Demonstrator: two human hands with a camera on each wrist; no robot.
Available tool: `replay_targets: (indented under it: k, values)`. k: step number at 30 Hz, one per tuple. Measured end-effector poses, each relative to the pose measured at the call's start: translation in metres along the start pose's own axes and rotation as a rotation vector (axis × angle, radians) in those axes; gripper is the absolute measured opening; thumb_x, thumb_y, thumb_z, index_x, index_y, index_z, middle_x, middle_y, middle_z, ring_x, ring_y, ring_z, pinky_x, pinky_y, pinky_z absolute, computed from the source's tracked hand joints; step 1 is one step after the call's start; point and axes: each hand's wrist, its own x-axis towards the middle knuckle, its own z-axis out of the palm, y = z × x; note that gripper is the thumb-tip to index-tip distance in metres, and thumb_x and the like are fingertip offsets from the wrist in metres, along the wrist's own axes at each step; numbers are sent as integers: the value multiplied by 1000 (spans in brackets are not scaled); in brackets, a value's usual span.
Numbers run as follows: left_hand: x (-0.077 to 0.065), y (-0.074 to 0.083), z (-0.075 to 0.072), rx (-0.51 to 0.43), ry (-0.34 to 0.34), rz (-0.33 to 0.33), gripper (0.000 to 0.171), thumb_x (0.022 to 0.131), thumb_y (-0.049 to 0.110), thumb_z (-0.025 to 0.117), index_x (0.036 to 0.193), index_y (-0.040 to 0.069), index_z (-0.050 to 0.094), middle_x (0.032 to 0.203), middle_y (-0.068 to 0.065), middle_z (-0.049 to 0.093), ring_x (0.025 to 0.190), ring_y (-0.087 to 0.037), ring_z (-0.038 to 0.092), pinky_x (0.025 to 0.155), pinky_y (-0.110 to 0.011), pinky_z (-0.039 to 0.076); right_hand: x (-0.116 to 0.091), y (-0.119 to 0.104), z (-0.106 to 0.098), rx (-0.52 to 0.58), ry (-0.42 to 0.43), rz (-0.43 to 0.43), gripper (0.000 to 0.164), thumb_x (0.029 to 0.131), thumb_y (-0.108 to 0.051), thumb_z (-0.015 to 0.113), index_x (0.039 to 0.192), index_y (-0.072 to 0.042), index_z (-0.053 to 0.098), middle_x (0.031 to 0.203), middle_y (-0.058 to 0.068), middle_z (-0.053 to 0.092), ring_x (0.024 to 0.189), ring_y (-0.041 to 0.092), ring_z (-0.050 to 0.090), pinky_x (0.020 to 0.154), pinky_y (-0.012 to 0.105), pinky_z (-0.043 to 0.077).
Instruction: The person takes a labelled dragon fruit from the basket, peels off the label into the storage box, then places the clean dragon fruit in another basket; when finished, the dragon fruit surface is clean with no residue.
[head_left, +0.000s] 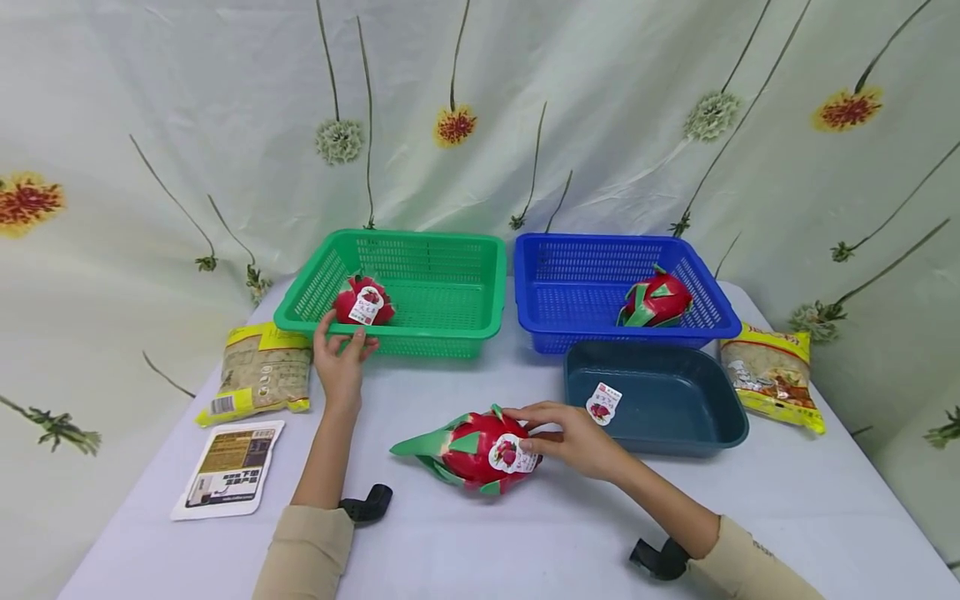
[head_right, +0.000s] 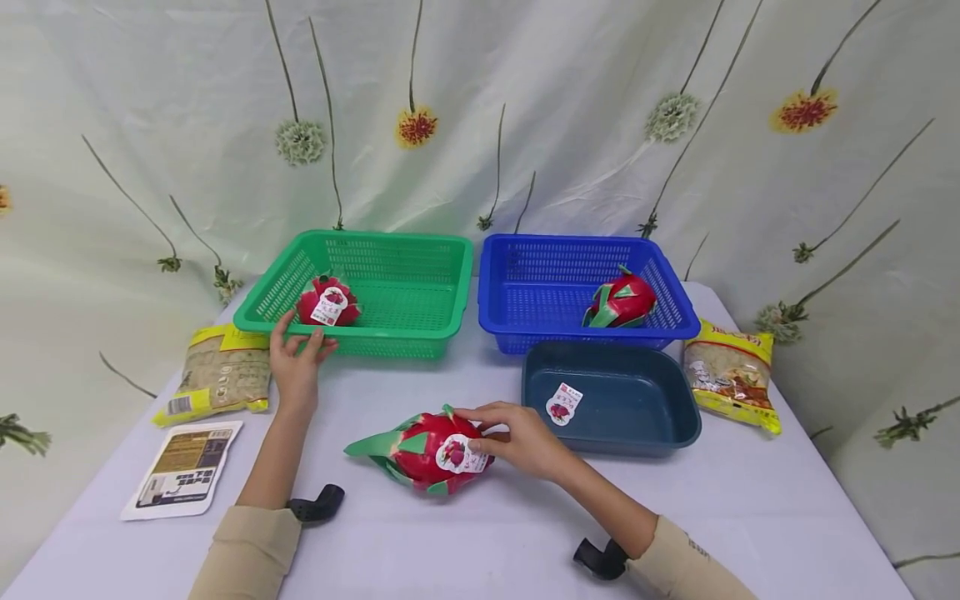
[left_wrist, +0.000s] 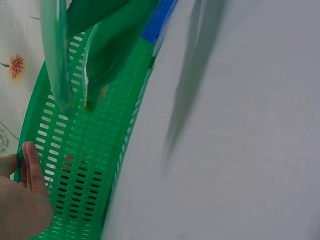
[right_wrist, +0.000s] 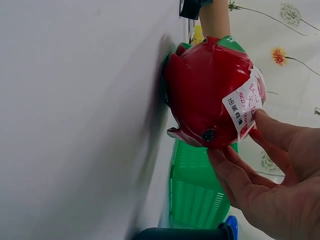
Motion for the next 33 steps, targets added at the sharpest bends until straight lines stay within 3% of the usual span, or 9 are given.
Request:
replay_targets:
  k: [3, 6, 9, 12, 15, 19, 22, 28, 33]
  values:
    - [-1, 4, 0, 7, -11, -36, 59, 89, 6, 59, 141, 12, 31, 83, -7, 47, 69, -14, 64, 71, -28, 53, -1, 1, 1, 6, 5, 2, 46, 84, -14, 68, 128, -16, 57, 121, 2, 57, 100, 15, 58, 84, 28, 49]
    - [-5, 16, -1, 130, -70, -134, 61, 91, 13, 57, 144, 15, 25, 76, -4, 55, 65, -13, 64, 70, -28, 54, -2, 4, 3, 8, 17, -2, 46, 84, -14, 68, 128, -16, 57, 121, 1, 57, 101, 16, 58, 84, 28, 49]
    - [-17, 32, 2, 416, -303, -195, 63, 93, 23, 56, 146, 16, 23, 69, -3, 62, 65, -16, 65, 68, -28, 54, -4, 8, 6, -7, 29, 5, 46, 85, -17, 67, 129, -19, 56, 123, 1, 58, 101, 17, 58, 82, 27, 50]
    - [-40, 47, 14, 641, -642, -84, 63, 91, 25, 59, 145, 13, 28, 78, -7, 66, 75, -22, 65, 71, -30, 54, -7, 11, 10, -16, 45, 22, 46, 86, -20, 66, 130, -22, 55, 124, 0, 57, 102, 17, 59, 79, 28, 51]
    - [-71, 61, 32, 709, -940, 105, 67, 85, 22, 68, 142, 10, 34, 105, -10, 62, 98, -27, 59, 86, -41, 49, -8, 14, 11, -9, 62, 25, 46, 86, -22, 66, 131, -22, 55, 124, -1, 57, 103, 18, 59, 79, 30, 51]
    - [-98, 49, 44, 795, -1166, 212, 91, 69, 39, 80, 144, 29, 29, 135, 1, 42, 124, -20, 39, 93, -47, 42, -8, 16, 12, -5, 83, 13, 45, 87, -23, 65, 130, -22, 55, 123, -2, 58, 103, 17, 58, 81, 32, 50]
    - [-106, 28, 43, 882, -1223, 200, 102, 59, 53, 81, 142, 45, 22, 138, 8, 36, 125, -14, 35, 89, -42, 45, -8, 16, 12, -3, 100, 12, 44, 87, -22, 65, 129, -21, 56, 122, -2, 59, 103, 18, 58, 80, 30, 51]
    - [-113, 14, 41, 1007, -1214, 279, 107, 54, 64, 78, 142, 46, 21, 130, 14, 46, 113, -9, 47, 80, -35, 50, -8, 17, 17, 18, 148, 26, 42, 86, -22, 66, 127, -22, 58, 120, -2, 59, 104, 19, 58, 79, 26, 51]
    - [-112, 6, 37, 1038, -1113, 380, 99, 54, 74, 70, 139, 48, 27, 124, 14, 52, 107, -6, 51, 76, -30, 50, -13, 16, 21, 113, 379, -79, 36, 84, -15, 68, 120, -10, 63, 114, 5, 58, 100, 26, 58, 84, 31, 49]
